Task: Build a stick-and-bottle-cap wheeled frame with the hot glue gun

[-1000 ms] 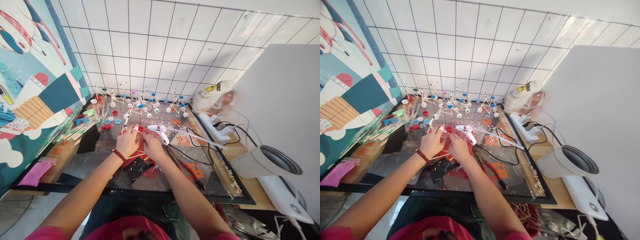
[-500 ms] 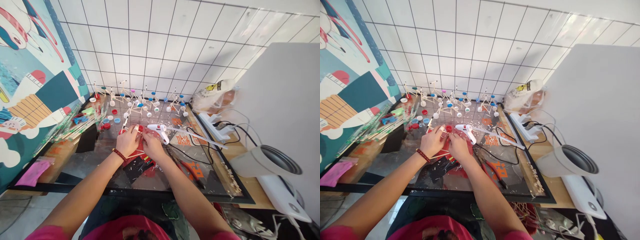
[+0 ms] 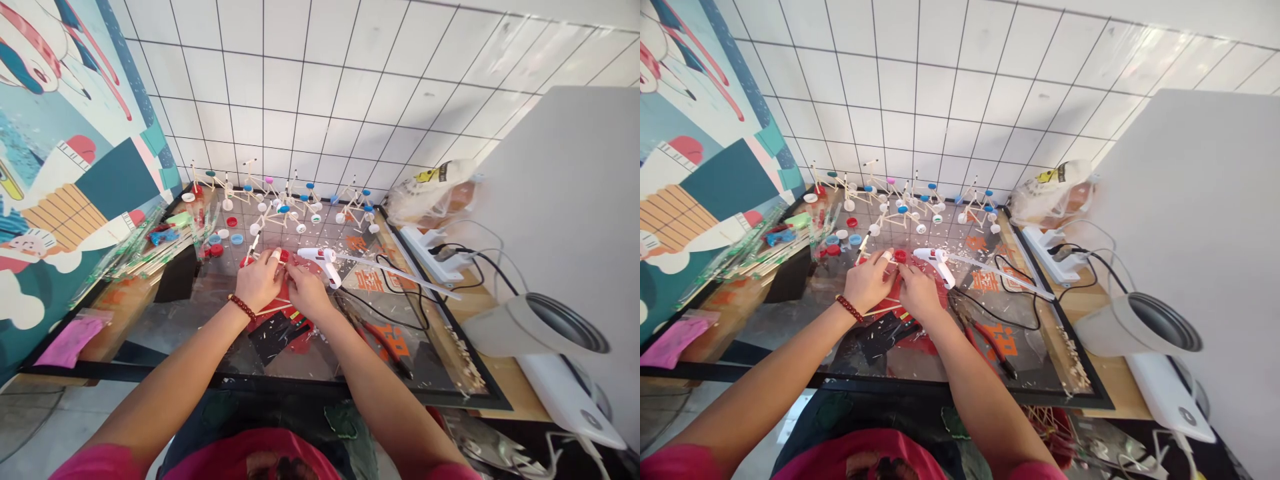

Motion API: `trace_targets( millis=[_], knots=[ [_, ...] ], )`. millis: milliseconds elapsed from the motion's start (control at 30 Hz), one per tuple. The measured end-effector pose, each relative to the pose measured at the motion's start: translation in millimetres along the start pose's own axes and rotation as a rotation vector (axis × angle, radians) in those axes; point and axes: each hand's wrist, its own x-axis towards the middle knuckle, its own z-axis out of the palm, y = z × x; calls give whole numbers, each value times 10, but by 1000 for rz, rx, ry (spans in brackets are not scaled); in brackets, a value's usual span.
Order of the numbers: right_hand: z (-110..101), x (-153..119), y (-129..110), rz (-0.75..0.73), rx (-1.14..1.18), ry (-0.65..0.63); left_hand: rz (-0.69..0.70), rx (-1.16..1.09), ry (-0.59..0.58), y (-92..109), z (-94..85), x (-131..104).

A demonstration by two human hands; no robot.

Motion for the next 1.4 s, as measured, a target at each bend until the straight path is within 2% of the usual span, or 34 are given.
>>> trace_targets(
  millis=[800, 933, 1100, 1167, 1233, 1300, 1400],
  knots=[
    [19, 13, 22, -2, 17, 25, 28, -21, 21, -33, 14, 9],
    [-186, -71, -23, -57, -42, 96, 32, -27, 6, -31, 10, 6],
    [-685, -296, -20, -58, -5, 174, 6, -44, -1, -26, -13, 0],
    [-828, -383, 69, 2, -41, 155, 3, -52, -3, -25, -25, -1],
    [-883, -437, 210, 145, -148, 80, 11, -65, -8, -26, -35, -2],
    [-854, -437, 378, 271, -246, 35, 17, -75, -9, -27, -41, -2],
    [-729, -340, 602, 331, -254, 54, 21, -82, -7, -28, -41, -2]
  ],
)
